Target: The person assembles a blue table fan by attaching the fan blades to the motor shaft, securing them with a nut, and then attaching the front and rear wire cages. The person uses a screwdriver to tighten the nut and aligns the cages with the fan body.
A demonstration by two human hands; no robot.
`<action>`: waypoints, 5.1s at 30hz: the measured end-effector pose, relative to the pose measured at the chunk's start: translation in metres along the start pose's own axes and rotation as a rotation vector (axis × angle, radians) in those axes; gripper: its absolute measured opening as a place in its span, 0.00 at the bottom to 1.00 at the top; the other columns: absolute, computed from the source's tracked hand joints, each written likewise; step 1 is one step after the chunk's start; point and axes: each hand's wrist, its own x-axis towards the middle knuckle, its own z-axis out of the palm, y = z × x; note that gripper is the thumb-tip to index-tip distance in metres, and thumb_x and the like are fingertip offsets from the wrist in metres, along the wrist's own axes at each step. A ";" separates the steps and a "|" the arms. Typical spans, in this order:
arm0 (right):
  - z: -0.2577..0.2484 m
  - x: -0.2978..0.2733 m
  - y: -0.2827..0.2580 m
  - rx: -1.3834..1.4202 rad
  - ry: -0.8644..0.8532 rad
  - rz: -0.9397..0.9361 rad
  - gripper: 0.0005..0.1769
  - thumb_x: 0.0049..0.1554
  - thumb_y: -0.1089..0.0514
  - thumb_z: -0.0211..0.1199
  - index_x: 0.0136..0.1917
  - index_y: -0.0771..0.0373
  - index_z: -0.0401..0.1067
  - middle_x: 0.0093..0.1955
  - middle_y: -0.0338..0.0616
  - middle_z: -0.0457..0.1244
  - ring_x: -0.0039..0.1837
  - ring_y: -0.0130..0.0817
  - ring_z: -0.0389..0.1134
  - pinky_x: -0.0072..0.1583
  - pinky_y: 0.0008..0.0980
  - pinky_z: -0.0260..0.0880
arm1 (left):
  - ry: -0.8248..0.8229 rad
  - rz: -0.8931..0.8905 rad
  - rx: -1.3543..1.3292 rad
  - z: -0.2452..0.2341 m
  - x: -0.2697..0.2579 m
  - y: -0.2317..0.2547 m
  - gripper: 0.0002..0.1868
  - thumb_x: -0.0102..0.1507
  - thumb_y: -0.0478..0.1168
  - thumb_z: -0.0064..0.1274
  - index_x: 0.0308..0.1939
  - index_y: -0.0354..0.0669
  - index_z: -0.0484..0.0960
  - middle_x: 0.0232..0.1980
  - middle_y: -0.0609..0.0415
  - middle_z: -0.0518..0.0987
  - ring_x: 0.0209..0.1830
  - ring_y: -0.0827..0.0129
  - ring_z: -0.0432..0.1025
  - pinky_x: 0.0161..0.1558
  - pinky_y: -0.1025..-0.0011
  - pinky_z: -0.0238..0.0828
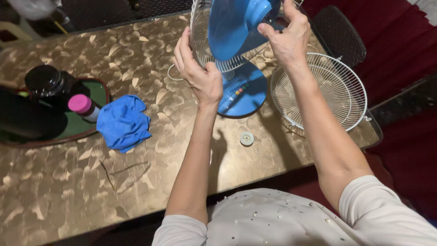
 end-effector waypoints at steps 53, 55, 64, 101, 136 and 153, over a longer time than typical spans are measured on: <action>-0.058 -0.098 -0.054 0.465 -0.375 0.361 0.18 0.56 0.62 0.68 0.59 0.66 0.75 0.55 0.35 0.66 0.46 0.24 0.69 0.41 0.23 0.69 | -0.767 -0.894 -0.798 0.037 -0.053 -0.003 0.12 0.64 0.36 0.60 0.45 0.26 0.84 0.34 0.48 0.84 0.26 0.72 0.76 0.30 0.77 0.75; -0.057 -0.096 -0.066 0.077 -0.205 -0.043 0.19 0.54 0.62 0.72 0.59 0.68 0.76 0.58 0.43 0.67 0.54 0.33 0.70 0.53 0.32 0.70 | -0.703 -0.848 -0.813 0.039 -0.050 0.006 0.11 0.64 0.35 0.61 0.42 0.26 0.84 0.33 0.49 0.84 0.26 0.72 0.76 0.30 0.77 0.74; -0.051 -0.077 -0.069 -0.042 -0.050 -0.093 0.14 0.53 0.62 0.73 0.52 0.69 0.76 0.50 0.45 0.67 0.47 0.30 0.70 0.49 0.30 0.71 | -0.477 -0.190 -0.199 0.029 -0.022 0.055 0.08 0.63 0.35 0.60 0.44 0.37 0.87 0.36 0.53 0.85 0.34 0.71 0.81 0.39 0.73 0.77; 0.035 -0.037 -0.001 0.118 0.349 -0.064 0.18 0.51 0.71 0.77 0.52 0.73 0.73 0.57 0.46 0.64 0.51 0.29 0.74 0.51 0.24 0.77 | 0.009 0.284 0.276 0.017 0.060 0.000 0.14 0.63 0.40 0.65 0.49 0.36 0.83 0.72 0.43 0.62 0.66 0.48 0.63 0.72 0.49 0.56; 0.043 -0.016 0.008 0.737 0.359 0.518 0.14 0.55 0.60 0.70 0.45 0.73 0.69 0.38 0.52 0.70 0.33 0.32 0.71 0.38 0.26 0.76 | 0.010 0.212 0.321 0.022 0.058 0.002 0.09 0.60 0.39 0.65 0.37 0.38 0.82 0.63 0.49 0.72 0.63 0.53 0.65 0.77 0.40 0.43; 0.039 -0.013 0.006 0.843 0.444 0.610 0.12 0.56 0.63 0.70 0.42 0.79 0.76 0.36 0.52 0.70 0.33 0.34 0.72 0.36 0.24 0.74 | 0.002 0.216 0.324 0.021 0.057 0.000 0.09 0.61 0.39 0.64 0.38 0.37 0.83 0.64 0.48 0.71 0.68 0.51 0.64 0.77 0.38 0.40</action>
